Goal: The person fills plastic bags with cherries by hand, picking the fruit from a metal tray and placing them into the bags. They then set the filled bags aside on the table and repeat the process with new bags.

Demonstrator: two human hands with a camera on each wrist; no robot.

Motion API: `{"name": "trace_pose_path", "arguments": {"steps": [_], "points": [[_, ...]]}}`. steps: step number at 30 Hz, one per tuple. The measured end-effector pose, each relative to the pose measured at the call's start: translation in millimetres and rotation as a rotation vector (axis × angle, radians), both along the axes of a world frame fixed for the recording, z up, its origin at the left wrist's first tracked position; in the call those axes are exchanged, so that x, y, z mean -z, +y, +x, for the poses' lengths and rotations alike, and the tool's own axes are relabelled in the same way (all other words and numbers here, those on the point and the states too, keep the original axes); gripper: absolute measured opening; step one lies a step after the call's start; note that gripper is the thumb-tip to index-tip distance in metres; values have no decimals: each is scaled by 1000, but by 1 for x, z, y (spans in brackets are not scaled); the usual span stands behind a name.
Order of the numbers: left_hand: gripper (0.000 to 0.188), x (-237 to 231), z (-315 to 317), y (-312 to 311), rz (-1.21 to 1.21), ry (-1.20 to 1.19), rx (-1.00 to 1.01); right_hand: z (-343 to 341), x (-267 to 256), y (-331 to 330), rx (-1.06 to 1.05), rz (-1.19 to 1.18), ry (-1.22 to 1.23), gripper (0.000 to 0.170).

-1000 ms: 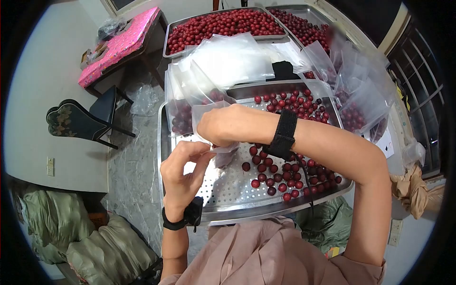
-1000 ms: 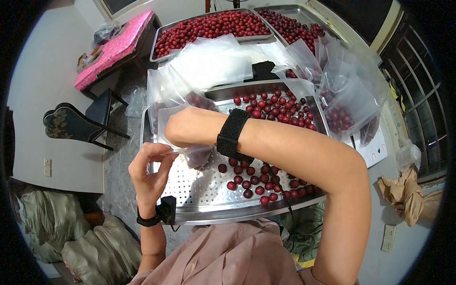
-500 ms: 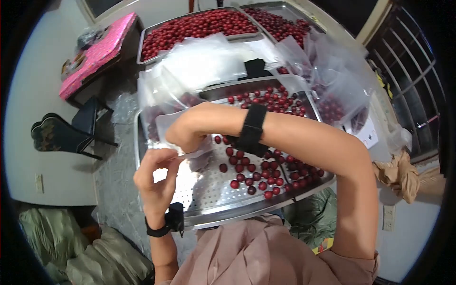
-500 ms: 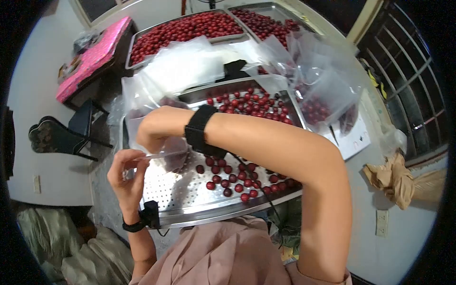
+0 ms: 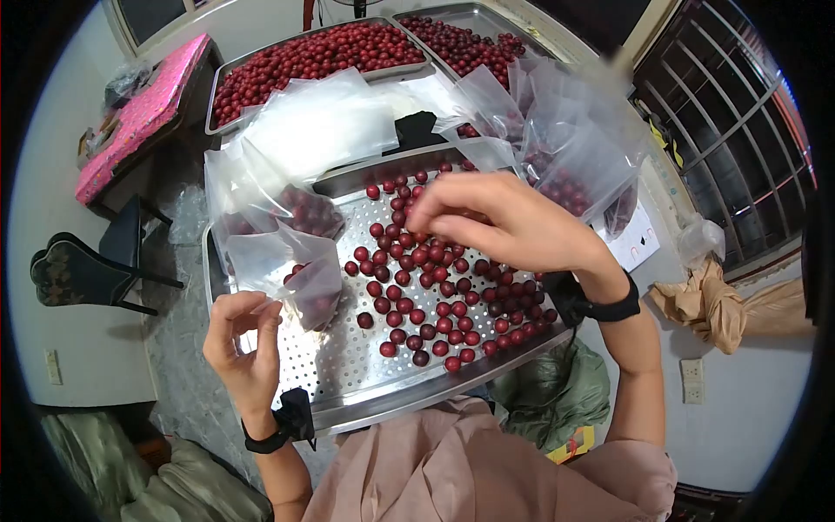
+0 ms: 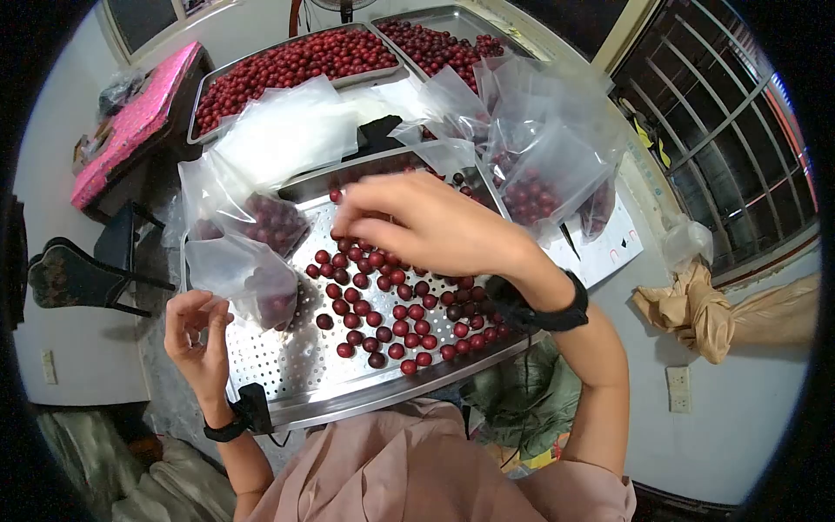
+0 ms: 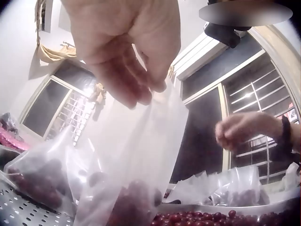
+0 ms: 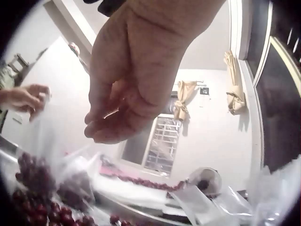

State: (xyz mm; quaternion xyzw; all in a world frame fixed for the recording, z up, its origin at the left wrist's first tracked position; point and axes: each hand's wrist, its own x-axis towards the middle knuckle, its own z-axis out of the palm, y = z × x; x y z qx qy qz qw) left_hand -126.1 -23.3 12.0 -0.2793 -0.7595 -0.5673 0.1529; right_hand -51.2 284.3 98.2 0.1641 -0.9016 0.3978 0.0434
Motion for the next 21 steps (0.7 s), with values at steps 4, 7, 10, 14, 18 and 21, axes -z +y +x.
{"name": "trace_pose_path", "arguments": {"steps": [4, 7, 10, 14, 18, 21], "points": [[20, -2, 2, 2, -4, -4, 12, 40, 67, 53, 127, 251, -104, 17], [20, -3, 4, 3, -7, -7, 16, 59, 113, 79, 171, 368, -170, 27], [20, -2, 4, 3, -12, -9, 20, 68, 129, 87, 250, 432, -248, 33], [20, 0, 4, 1, -19, -14, 26, 70, 134, 84, 300, 484, -297, 34], [20, 1, 3, 0, -32, -7, 21, 66, 131, 78, 281, 510, -286, 31], [20, 2, 4, 0, -24, -34, 9, 66, 139, 84, 276, 493, -265, 29]]}}
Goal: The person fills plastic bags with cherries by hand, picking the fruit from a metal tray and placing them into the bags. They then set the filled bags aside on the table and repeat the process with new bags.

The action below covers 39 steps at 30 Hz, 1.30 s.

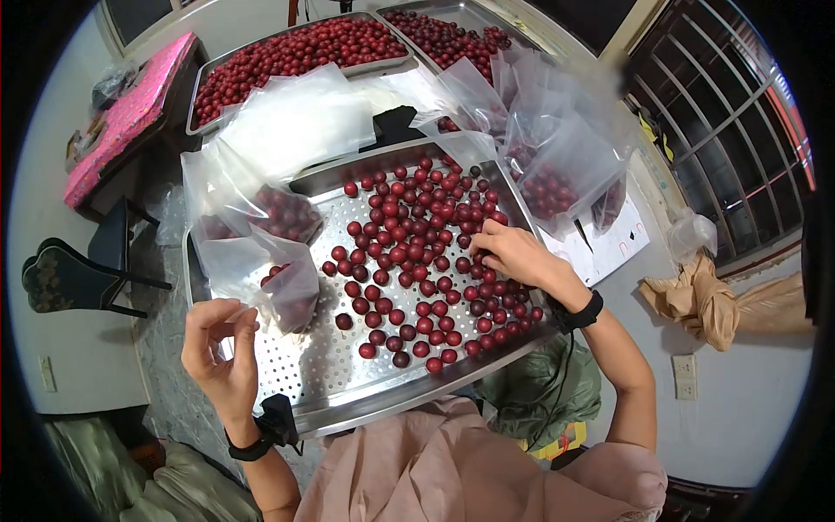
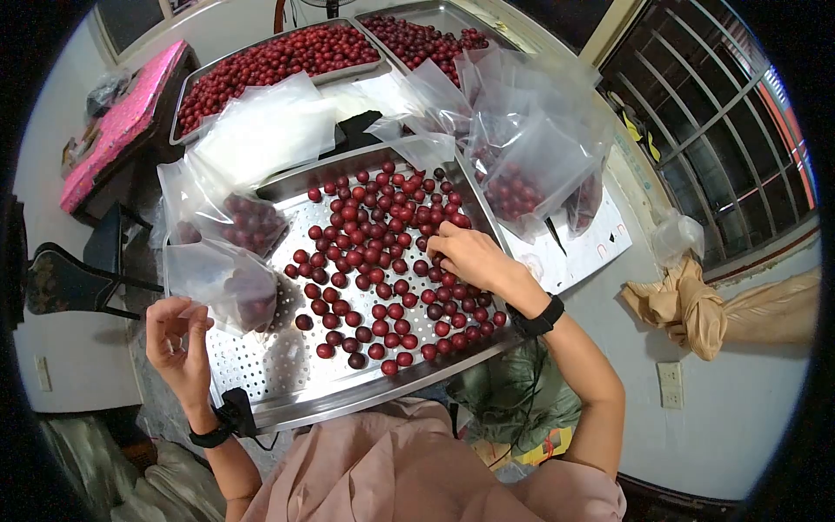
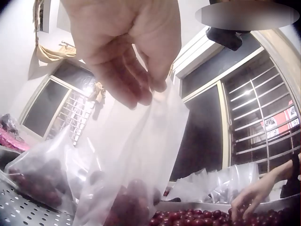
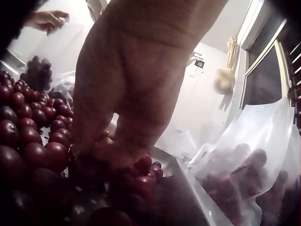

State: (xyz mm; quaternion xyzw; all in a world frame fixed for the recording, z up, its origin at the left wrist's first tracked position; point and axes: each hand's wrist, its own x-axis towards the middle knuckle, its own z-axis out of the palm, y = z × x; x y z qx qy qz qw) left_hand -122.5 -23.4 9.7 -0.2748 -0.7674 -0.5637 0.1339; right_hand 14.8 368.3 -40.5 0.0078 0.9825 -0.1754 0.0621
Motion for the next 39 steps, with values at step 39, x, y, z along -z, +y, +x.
{"name": "trace_pose_path", "arguments": {"steps": [39], "points": [[21, -4, 1, -1, -4, 4, 57, 26, 6, 11, 201, 193, 189, 29]]}}
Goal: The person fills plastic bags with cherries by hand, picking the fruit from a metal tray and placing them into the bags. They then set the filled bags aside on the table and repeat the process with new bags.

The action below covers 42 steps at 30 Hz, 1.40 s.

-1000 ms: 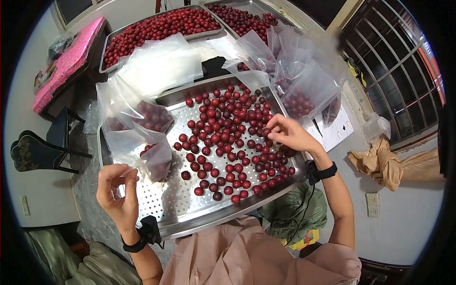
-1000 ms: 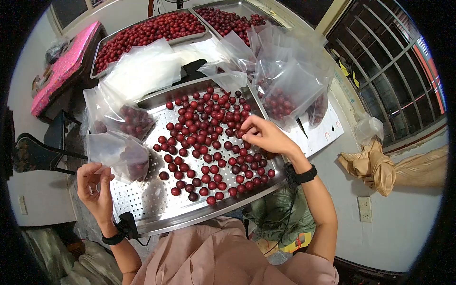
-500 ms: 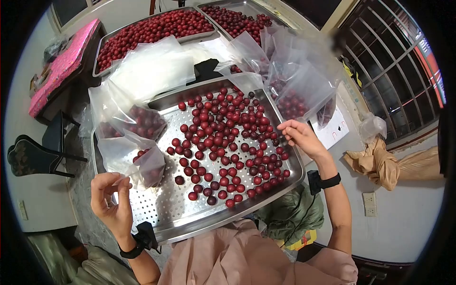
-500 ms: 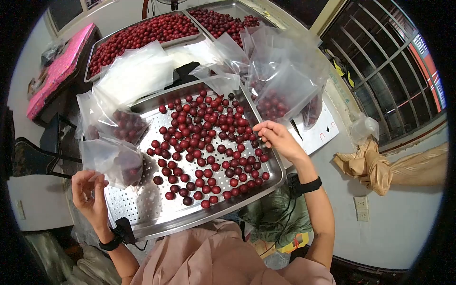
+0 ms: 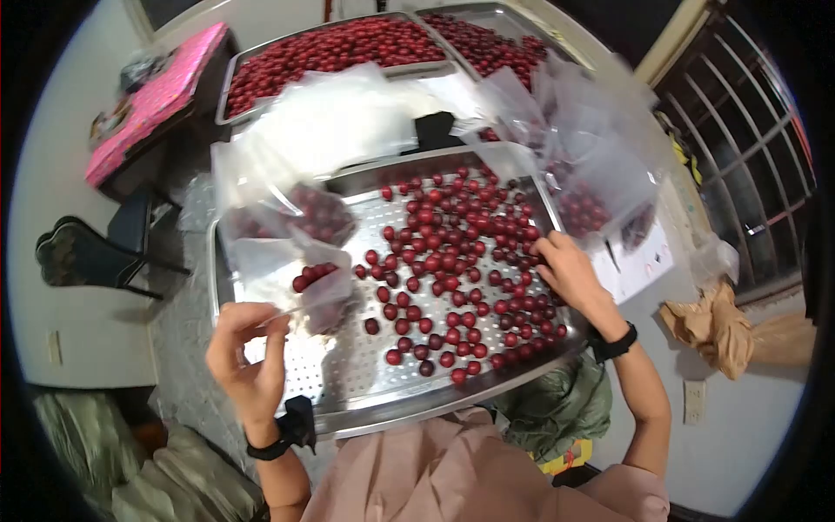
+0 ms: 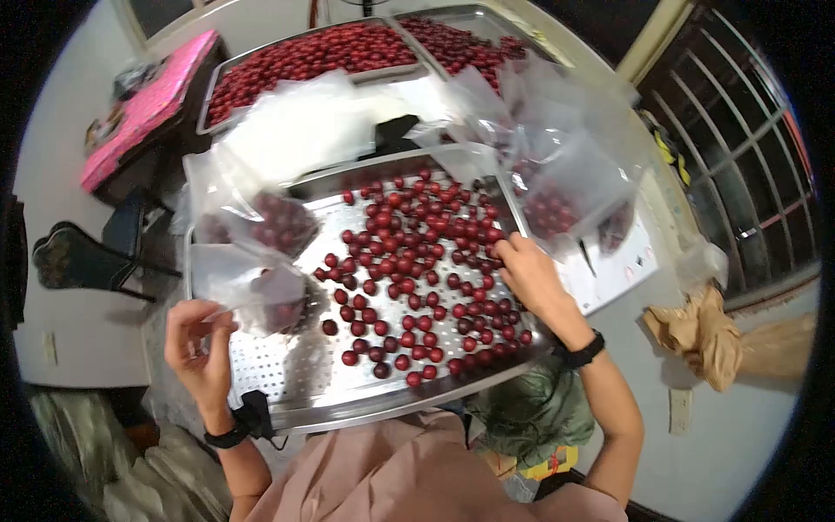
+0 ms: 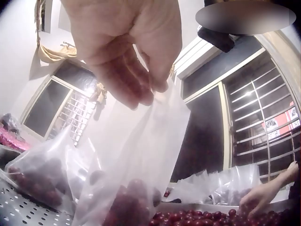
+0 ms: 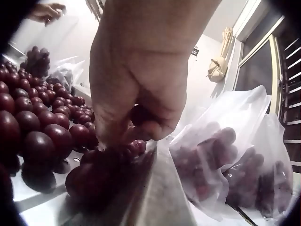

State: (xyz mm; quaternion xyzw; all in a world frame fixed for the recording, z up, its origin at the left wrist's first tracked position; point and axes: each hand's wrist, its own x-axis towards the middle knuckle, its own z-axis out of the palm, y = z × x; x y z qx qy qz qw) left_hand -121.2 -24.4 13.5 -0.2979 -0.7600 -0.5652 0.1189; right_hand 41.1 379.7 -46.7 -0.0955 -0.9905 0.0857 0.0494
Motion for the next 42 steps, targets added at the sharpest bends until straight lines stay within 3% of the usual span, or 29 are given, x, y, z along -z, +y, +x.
{"name": "trace_pose_path", "arguments": {"steps": [7, 10, 14, 16, 19, 21, 24, 25, 28, 30, 31, 34, 39, 41, 42], "points": [[22, -4, -7, -1, -20, 74, 46, -4, -8, -1, -11, 24, 21, 32], [22, -6, -9, -4, -34, 84, 36, -14, -38, -15, -29, -391, 60, 27], [22, -9, -10, -5, -48, 83, 40, -43, -109, -64, -104, -524, 53, 25], [22, -9, -11, -4, -50, 93, 40, -61, -140, -88, -172, -711, -32, 23], [20, -8, -11, -3, -2, 78, 30, -93, -170, -124, -275, -759, -49, 21], [21, -10, -10, -3, -18, 97, 44, -116, -179, -144, -569, -721, -12, 20], [21, -11, -10, -5, -51, 126, 52, -149, -180, -175, -694, -712, 74, 23], [21, -12, -9, -5, -50, 130, 51, -154, -189, -184, -662, -687, -51, 27], [22, -15, -8, -6, -62, 118, 64, -179, -158, -193, -826, -585, 83, 21], [22, -12, -10, -6, -56, 130, 68, -188, -149, -199, -919, -334, 55, 17], [22, -11, -10, -6, -51, 140, 73, -188, -150, -202, -920, -333, 56, 17], [23, -12, -9, -6, -44, 144, 71, -177, -162, -213, -909, 101, -28, 14], [23, -13, -10, -7, -43, 163, 78, -177, -160, -220, -943, 5, 129, 16], [23, -14, -10, -9, -65, 166, 87, -195, -171, -239, -787, 148, -376, 17], [23, -13, -10, -9, -68, 165, 92, -200, -171, -244, -782, 144, -376, 17]]}}
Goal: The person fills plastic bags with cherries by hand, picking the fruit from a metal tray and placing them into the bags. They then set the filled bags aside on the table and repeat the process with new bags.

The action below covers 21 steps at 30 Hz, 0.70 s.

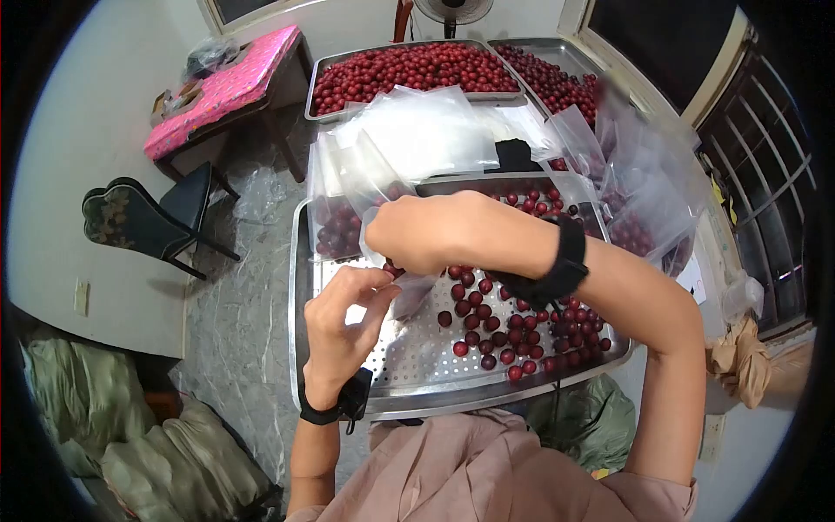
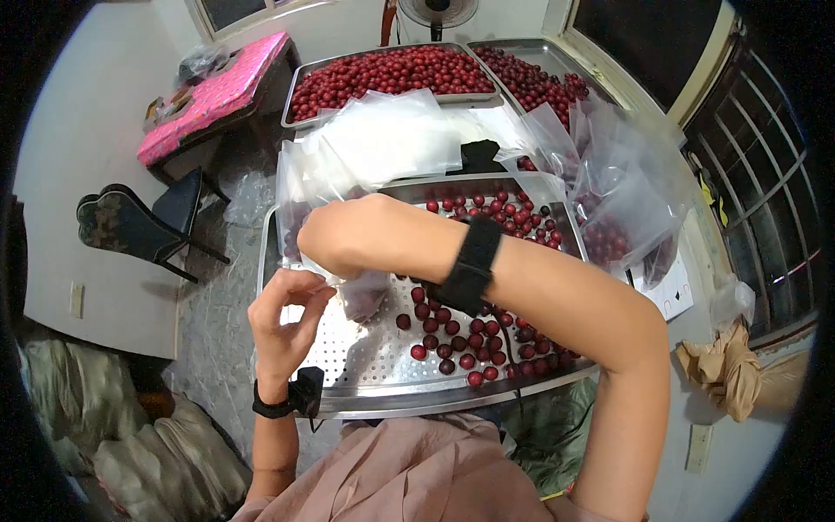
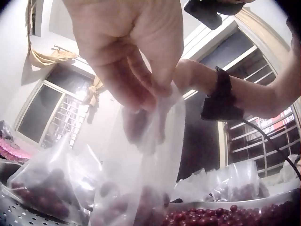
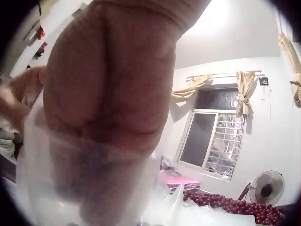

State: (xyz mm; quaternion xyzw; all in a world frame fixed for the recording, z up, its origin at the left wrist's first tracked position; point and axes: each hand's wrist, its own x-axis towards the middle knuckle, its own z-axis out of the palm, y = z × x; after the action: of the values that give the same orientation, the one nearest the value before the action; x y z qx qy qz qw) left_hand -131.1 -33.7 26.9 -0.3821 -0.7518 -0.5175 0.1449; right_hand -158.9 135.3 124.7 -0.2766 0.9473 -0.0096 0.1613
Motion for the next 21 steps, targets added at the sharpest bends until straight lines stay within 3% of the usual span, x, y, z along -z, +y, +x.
{"name": "trace_pose_path", "arguments": {"steps": [3, 5, 14, 21], "points": [[23, 2, -1, -2, -6, -3, -2, -16, 10, -11, 81, 102, -186, 20], [23, 2, -1, -3, -1, -7, -25, -31, 29, -13, 4, 191, -285, 23], [22, 3, -1, -7, -1, -19, -39, -37, 55, -16, 10, 208, -244, 25], [22, 4, -2, -7, 11, -14, -42, -31, 34, -11, -26, 181, -311, 29]]}}
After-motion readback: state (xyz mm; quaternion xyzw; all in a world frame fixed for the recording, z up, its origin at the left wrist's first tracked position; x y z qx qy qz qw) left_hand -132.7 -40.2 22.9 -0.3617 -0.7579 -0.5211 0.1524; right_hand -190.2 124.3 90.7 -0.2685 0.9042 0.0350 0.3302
